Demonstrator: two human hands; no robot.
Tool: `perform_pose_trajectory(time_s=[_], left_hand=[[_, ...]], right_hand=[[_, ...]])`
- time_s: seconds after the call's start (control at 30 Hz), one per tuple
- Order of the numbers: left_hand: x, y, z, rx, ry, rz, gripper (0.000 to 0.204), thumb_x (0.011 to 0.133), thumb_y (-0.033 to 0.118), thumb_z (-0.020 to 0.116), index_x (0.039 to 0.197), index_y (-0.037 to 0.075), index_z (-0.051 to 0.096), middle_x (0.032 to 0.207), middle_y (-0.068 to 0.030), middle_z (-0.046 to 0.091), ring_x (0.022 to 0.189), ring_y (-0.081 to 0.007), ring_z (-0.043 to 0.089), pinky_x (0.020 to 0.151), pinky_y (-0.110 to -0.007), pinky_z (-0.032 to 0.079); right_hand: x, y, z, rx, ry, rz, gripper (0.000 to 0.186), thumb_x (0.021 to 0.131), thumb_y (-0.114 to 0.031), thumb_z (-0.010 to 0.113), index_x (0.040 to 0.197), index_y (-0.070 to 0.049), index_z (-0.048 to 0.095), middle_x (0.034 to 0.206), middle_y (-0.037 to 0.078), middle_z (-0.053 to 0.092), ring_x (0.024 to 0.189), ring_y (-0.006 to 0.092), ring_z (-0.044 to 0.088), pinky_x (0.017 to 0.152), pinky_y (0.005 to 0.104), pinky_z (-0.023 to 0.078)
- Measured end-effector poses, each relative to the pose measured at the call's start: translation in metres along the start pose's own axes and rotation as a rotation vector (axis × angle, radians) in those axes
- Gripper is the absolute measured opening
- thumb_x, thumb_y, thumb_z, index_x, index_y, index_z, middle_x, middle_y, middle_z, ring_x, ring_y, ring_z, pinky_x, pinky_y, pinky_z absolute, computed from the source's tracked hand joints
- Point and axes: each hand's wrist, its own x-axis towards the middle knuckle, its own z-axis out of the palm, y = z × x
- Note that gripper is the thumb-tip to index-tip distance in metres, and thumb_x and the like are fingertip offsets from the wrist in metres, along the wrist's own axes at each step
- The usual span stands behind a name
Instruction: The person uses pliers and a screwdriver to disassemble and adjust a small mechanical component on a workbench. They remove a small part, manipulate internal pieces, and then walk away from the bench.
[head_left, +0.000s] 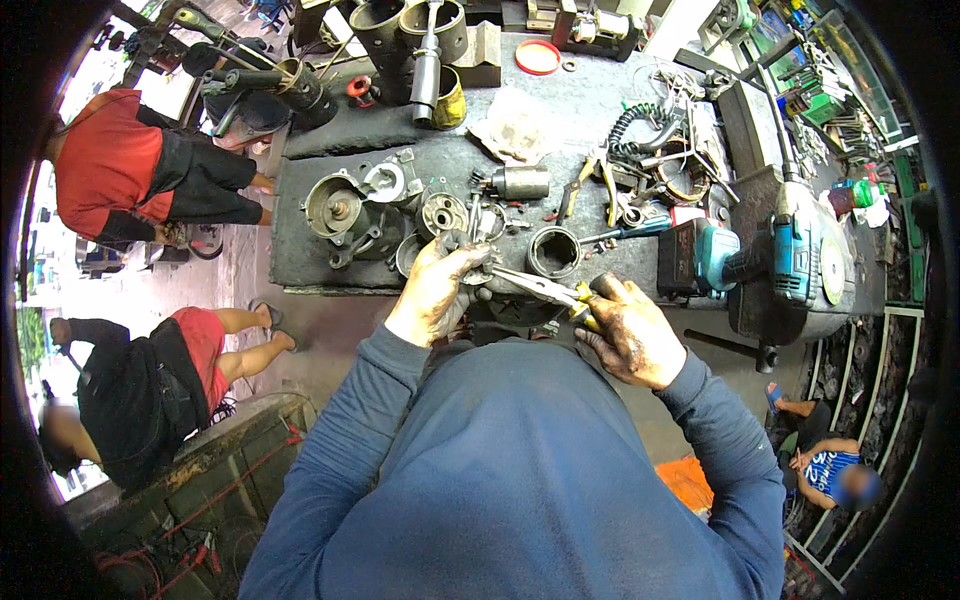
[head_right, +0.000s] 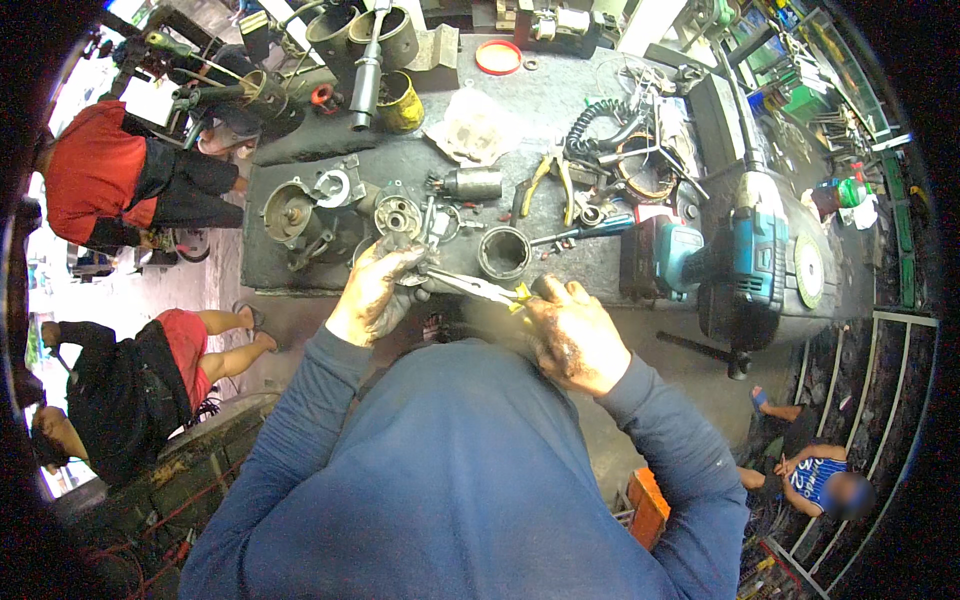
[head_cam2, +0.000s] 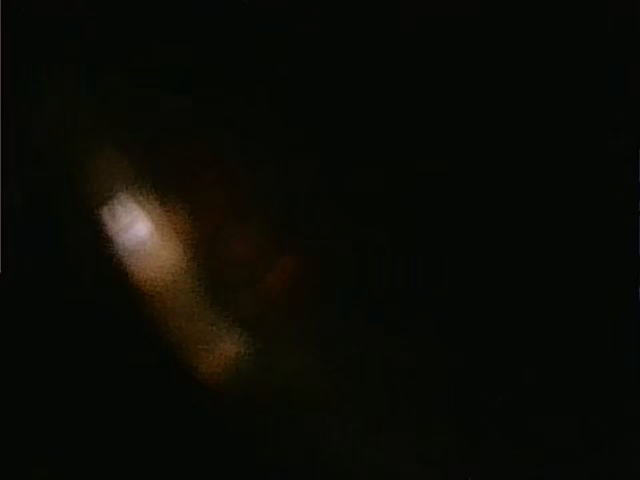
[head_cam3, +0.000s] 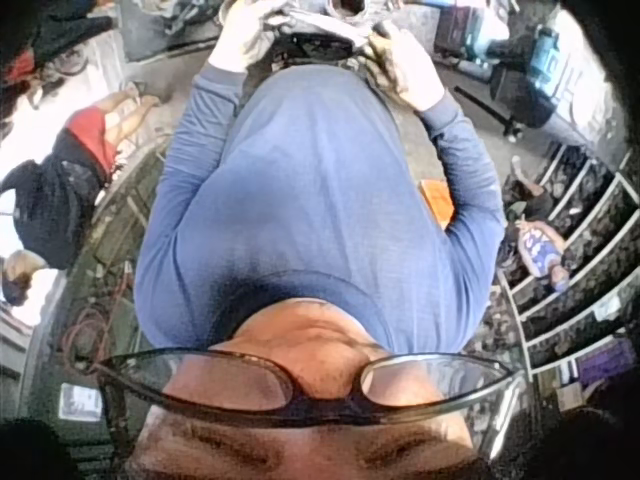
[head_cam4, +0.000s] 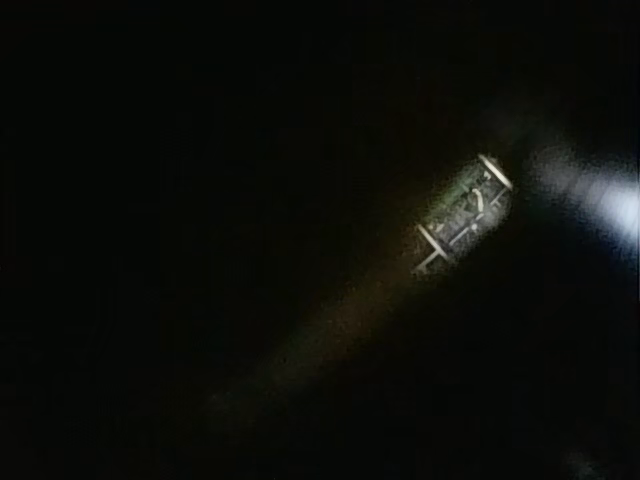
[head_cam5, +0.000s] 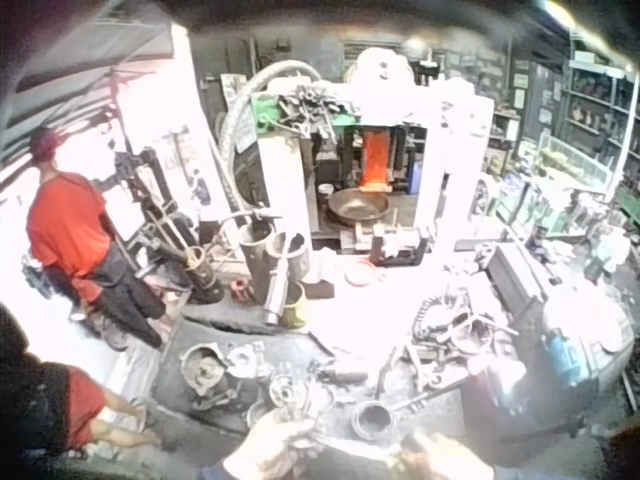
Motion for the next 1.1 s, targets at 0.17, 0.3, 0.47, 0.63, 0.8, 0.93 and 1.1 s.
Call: perform_pose_trajectory(time_s=[0.17, 0.3, 0.47, 0.63, 0.8, 0.93, 1.1], left_hand=[[-0.007, 0.003, 0.003, -0.016, 0.035, -0.016, 0.017, 0.099, 0.010, 0.065, 0.115, 0.006, 0.066, 0.099, -0.0048, 0.072, 0.080, -0.0162, 0.070, 0.066, -0.032, 0.056], [-0.003, 0.004, -0.012, -0.133, -0.053, -0.139, 0.018, 0.100, 0.014, 0.065, 0.116, 0.005, 0.068, 0.099, -0.0059, 0.073, 0.076, -0.0159, 0.069, 0.062, -0.030, 0.056], [-0.002, 0.009, -0.004, -0.392, 0.001, -0.293, 0.020, 0.102, 0.021, 0.063, 0.112, 0.004, 0.068, 0.091, -0.0076, 0.070, 0.062, -0.0147, 0.058, 0.051, -0.024, 0.045], [-0.004, 0.010, -0.021, -0.393, -0.151, -0.372, 0.033, 0.101, 0.031, 0.060, 0.112, 0.001, 0.068, 0.085, -0.0121, 0.068, 0.055, -0.0136, 0.053, 0.044, -0.024, 0.040], [-0.003, 0.005, -0.024, -0.367, -0.242, -0.445, 0.035, 0.099, 0.033, 0.058, 0.109, 0.001, 0.067, 0.079, -0.0140, 0.067, 0.047, -0.0124, 0.048, 0.040, -0.025, 0.037], [-0.004, 0.001, -0.025, -0.295, -0.274, -0.449, 0.030, 0.098, 0.030, 0.058, 0.105, 0.002, 0.066, 0.082, -0.0143, 0.068, 0.046, -0.0154, 0.049, 0.039, -0.027, 0.037], [0.000, -0.002, -0.030, -0.183, -0.284, -0.415, 0.028, 0.099, 0.024, 0.060, 0.112, -0.001, 0.066, 0.083, -0.0126, 0.068, 0.048, -0.0163, 0.051, 0.039, -0.029, 0.036]], right_hand=[[0.003, -0.012, -0.002, -0.190, 0.063, 0.024, 0.027, 0.088, -0.019, 0.077, 0.104, 0.000, 0.067, 0.113, 0.020, 0.058, 0.098, 0.0398, 0.057, 0.089, 0.0474, 0.049], [0.001, -0.017, -0.006, -0.093, 0.073, 0.059, 0.034, 0.081, -0.017, 0.080, 0.109, -0.003, 0.069, 0.115, 0.017, 0.060, 0.106, 0.0376, 0.058, 0.093, 0.0483, 0.047], [0.000, -0.042, -0.024, -0.222, 0.131, 0.097, 0.036, 0.079, -0.017, 0.081, 0.110, -0.003, 0.070, 0.122, 0.016, 0.063, 0.115, 0.0371, 0.058, 0.100, 0.0496, 0.044], [-0.006, -0.033, -0.045, -0.149, 0.105, 0.045, 0.036, 0.079, -0.013, 0.081, 0.112, -0.003, 0.071, 0.137, 0.017, 0.061, 0.120, 0.0370, 0.056, 0.102, 0.0474, 0.043], [-0.005, -0.030, -0.043, -0.168, 0.063, 0.009, 0.032, 0.082, -0.016, 0.079, 0.111, -0.003, 0.071, 0.136, 0.016, 0.061, 0.117, 0.0353, 0.057, 0.099, 0.0454, 0.044], [-0.004, -0.031, -0.055, -0.212, -0.012, 0.002, 0.030, 0.084, -0.018, 0.077, 0.110, -0.004, 0.072, 0.133, 0.016, 0.062, 0.113, 0.0344, 0.058, 0.097, 0.0447, 0.045], [0.000, -0.036, -0.070, -0.310, -0.070, -0.031, 0.024, 0.083, -0.018, 0.077, 0.101, -0.005, 0.070, 0.117, 0.015, 0.064, 0.101, 0.0346, 0.061, 0.088, 0.0470, 0.048]])
